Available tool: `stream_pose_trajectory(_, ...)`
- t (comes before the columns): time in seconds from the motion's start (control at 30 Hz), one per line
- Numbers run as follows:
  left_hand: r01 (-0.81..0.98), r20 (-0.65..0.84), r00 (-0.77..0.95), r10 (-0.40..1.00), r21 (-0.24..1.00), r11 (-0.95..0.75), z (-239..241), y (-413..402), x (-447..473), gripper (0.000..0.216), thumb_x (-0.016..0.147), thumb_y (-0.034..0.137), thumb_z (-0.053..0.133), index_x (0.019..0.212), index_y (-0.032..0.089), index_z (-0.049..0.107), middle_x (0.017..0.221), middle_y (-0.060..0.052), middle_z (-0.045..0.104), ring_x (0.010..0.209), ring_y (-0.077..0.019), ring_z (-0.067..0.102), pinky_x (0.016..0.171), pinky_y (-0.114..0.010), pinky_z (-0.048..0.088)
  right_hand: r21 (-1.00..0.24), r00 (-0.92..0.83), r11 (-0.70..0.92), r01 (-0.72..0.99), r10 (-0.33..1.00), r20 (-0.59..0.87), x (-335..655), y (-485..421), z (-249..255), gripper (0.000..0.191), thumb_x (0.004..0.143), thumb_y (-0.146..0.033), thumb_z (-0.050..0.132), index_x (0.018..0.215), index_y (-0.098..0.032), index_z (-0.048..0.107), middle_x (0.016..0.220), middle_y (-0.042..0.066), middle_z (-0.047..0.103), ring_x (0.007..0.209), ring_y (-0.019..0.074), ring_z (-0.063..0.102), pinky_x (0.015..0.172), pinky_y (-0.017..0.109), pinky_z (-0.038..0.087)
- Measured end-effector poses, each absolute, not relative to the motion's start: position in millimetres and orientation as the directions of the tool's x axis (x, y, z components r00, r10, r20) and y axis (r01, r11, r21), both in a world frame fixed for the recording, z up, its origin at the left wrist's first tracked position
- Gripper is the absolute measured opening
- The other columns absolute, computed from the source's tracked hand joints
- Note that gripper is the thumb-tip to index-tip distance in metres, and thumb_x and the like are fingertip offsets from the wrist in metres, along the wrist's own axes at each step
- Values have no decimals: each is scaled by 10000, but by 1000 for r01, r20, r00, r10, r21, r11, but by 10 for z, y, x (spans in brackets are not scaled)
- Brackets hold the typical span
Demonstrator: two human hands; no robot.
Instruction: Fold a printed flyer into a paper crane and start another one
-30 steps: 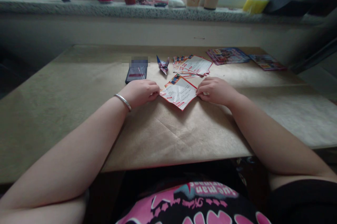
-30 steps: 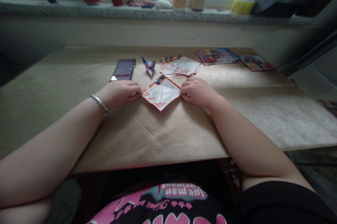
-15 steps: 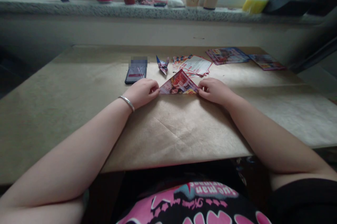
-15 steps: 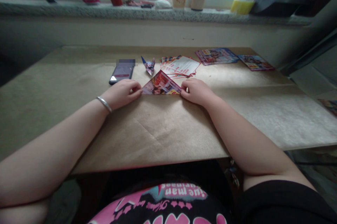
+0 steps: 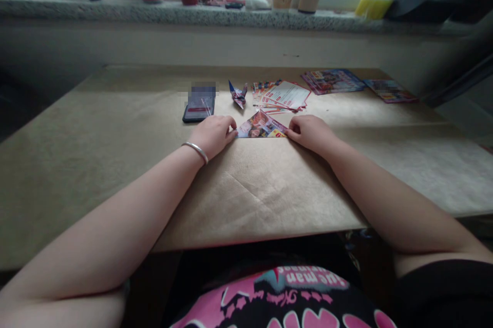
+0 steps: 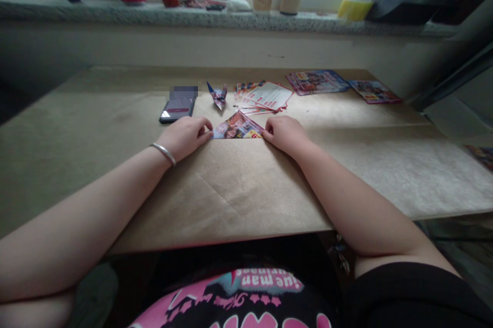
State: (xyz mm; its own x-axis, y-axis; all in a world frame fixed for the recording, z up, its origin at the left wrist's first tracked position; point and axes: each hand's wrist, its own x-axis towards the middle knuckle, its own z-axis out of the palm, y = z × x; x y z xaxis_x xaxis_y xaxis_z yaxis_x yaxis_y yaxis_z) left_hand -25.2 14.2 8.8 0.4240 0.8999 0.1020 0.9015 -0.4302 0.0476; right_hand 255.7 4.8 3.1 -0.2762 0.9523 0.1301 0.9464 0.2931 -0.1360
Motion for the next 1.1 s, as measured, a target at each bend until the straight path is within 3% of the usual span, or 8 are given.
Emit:
stream_pose_trajectory(0.27,856,173,500,849,52,-515,40,133,-320,283,904,269,449,1034,153,672,975,-106,658,954,-249,618,892,-363,487,-298,-292,325,898,945,149,2687,114,-65,164,835,-346,610,761,-203,639,791,57,671,703,183,561,631,302,387)
stream_pose_trajectory(0.53,714,335,515,789,342,-611,34,170,-393,466,961,388,314,1027,132,697,979,-101,641,966,-222,593,934,-384,476,-569,-334,466,678,884,326,2745,123,-72,115,807,-291,601,804,-195,664,675,1,547,602,135,473,570,274,367)
stream_pose_trajectory(0.63,643,370,567,736,360,-676,16,179,-404,471,961,403,338,1045,135,716,1066,-113,640,1052,-227,572,1010,-411,437,-513,-383,567,645,820,425,2771,135,-68,87,801,-254,594,787,-199,660,694,14,587,649,152,524,621,284,411)
stream_pose_trajectory(0.73,622,342,634,693,307,-721,-11,170,-398,396,934,400,432,1099,178,715,1246,-114,595,1180,-251,517,1093,-467,368,-310,-503,670,675,724,472,2804,151,-60,85,804,-222,596,757,-211,666,771,41,670,755,190,593,757,325,448)
stream_pose_trajectory(0.87,648,319,651,689,241,-723,-29,151,-396,338,890,434,553,1154,280,697,1465,-42,450,1423,-315,256,1192,-563,187,-89,-572,661,745,701,426,2829,174,-53,129,846,-226,586,813,-215,710,862,61,728,833,225,638,812,351,450)
stream_pose_trajectory(0.97,634,306,679,667,215,-743,-32,147,-404,363,891,442,568,1203,292,678,1524,-32,384,1469,-333,157,1205,-578,150,-71,-573,648,758,714,402,2827,198,-63,147,861,-224,588,825,-217,731,880,56,751,839,228,657,812,350,461)
stream_pose_trajectory(1.1,562,267,758,595,195,-803,-39,149,-393,366,930,414,522,1253,305,657,1522,-28,403,1465,-317,196,1213,-541,186,-145,-592,683,715,703,394,2833,232,-89,164,857,-202,593,844,-223,755,923,41,763,859,210,673,867,346,469)
